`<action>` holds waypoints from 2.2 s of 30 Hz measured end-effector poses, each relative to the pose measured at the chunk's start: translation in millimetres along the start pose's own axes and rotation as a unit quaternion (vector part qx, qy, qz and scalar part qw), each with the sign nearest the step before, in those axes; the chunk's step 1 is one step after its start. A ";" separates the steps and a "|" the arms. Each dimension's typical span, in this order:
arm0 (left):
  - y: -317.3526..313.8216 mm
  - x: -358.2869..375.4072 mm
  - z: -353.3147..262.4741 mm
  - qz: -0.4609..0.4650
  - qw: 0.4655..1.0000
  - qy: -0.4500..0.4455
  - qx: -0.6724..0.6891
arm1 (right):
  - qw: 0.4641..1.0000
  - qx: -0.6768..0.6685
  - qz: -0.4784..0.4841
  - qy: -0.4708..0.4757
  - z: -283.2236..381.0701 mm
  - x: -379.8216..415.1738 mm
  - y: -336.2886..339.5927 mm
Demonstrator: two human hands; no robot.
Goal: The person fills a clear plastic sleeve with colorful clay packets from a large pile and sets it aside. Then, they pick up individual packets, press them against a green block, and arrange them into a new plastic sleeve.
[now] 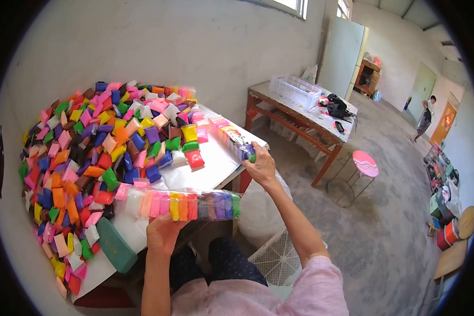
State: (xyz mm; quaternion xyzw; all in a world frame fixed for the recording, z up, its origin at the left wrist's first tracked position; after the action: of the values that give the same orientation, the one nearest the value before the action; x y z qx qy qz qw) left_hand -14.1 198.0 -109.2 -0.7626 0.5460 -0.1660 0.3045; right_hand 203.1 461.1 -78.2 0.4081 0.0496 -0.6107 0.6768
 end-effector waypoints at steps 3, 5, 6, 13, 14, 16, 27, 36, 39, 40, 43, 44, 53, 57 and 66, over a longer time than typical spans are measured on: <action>-2.8 5.5 1.5 -0.002 1.000 0.015 0.003 | 1.000 0.006 0.012 -0.018 -5.6 -10.5 -3.9; -6.9 6.7 2.5 -0.003 1.000 0.014 0.007 | 0.999 0.009 0.025 -0.019 -19.1 -19.6 -7.8; -8.2 7.3 3.9 -0.004 1.000 0.016 0.008 | 0.999 0.011 0.032 -0.021 -15.6 -21.3 -6.0; -27.3 14.9 35.4 0.043 0.997 0.071 -0.007 | 0.999 -0.047 0.006 -0.004 27.9 26.8 65.9; -32.2 20.4 44.8 0.057 0.995 0.087 -0.011 | 0.992 -0.113 0.046 -0.036 45.2 46.4 80.3; -44.9 31.1 64.5 0.082 0.989 0.121 -0.032 | 0.919 -0.307 0.176 -0.173 41.1 100.7 90.7; -110.6 64.1 181.4 0.204 0.922 0.328 -0.033 | 0.729 -0.528 0.099 -0.423 -23.9 325.3 129.8; -68.6 86.3 278.0 0.214 0.832 0.475 -0.189 | 0.800 -0.339 0.022 -0.494 -73.2 397.5 211.4; -44.9 76.4 260.1 0.179 0.823 0.437 -0.314 | 0.837 -0.159 0.072 -0.518 -102.8 420.4 225.1; -44.7 66.9 242.6 0.189 0.832 0.393 -0.343 | 0.840 -0.094 0.091 -0.527 -120.4 430.5 224.0; -52.0 31.2 172.6 0.206 0.821 0.175 -0.503 | 0.822 0.083 0.175 -0.536 -187.3 467.7 200.1; -58.0 24.2 144.8 0.179 0.821 0.113 -0.530 | 0.806 0.094 0.183 -0.554 -204.0 479.4 190.4; -94.6 35.9 -4.5 0.066 0.543 -0.354 -0.759 | 0.788 0.113 0.150 -0.586 -251.1 495.1 144.1; -87.1 32.9 -14.3 0.028 0.532 -0.359 -0.766 | 0.833 0.013 0.052 -0.550 -241.3 472.7 157.8; -132.7 -40.7 10.8 0.038 0.684 -0.276 -0.674 | 0.911 -0.070 -0.098 -0.394 -82.6 313.0 225.9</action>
State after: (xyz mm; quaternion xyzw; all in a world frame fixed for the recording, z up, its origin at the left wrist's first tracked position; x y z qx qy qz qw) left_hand 75.1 268.0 -28.4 -0.7519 0.4303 0.4768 -0.1487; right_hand 512.6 247.8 -198.8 0.0790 -0.1390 -0.7802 0.6048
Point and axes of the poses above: each hand's wrist, its own x-axis away from the middle knuckle, its own y-axis out of the back of the hand, z = x × y, the point moved 7 cm from there along -x, towards the middle knuckle, and after that the axes turned 13 degrees about -x, right-handed, at the moved point
